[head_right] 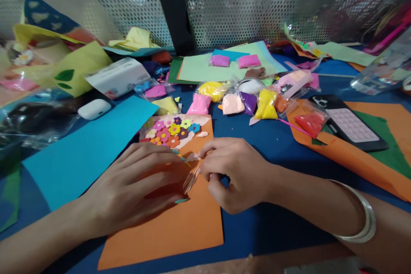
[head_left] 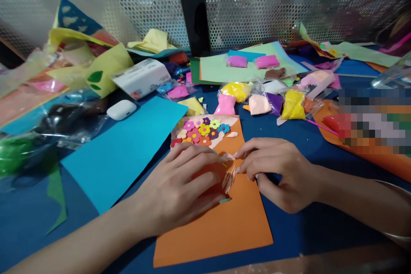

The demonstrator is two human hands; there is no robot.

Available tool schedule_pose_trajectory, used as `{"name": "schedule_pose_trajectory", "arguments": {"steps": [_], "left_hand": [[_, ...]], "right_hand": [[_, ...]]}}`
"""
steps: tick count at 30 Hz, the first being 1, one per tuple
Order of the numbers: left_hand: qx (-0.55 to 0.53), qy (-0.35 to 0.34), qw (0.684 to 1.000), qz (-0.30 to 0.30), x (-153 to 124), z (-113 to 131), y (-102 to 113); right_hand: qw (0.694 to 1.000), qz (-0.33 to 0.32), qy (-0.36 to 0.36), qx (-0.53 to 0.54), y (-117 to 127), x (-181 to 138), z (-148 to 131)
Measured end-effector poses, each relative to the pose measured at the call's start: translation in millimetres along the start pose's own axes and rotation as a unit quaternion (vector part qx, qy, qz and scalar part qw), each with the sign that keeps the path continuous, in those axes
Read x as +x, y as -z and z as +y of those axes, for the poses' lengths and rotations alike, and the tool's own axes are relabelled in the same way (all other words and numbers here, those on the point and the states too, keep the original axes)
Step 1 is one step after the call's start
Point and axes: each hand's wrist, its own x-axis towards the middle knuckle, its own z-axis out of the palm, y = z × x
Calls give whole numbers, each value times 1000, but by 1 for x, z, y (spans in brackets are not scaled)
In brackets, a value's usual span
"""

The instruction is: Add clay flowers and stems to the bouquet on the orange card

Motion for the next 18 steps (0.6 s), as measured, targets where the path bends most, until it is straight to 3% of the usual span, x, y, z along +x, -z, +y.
{"name": "schedule_pose_trajectory", "arguments": {"steps": [8,18], "left_hand": [[-10,13,1000,1,-5,0,-3],[-17,11,1000,9,-5,0,-3]], "right_hand": [[999,4,-10,-36,1,1,0],[1000,1,4,-6,1,1,-1]]}}
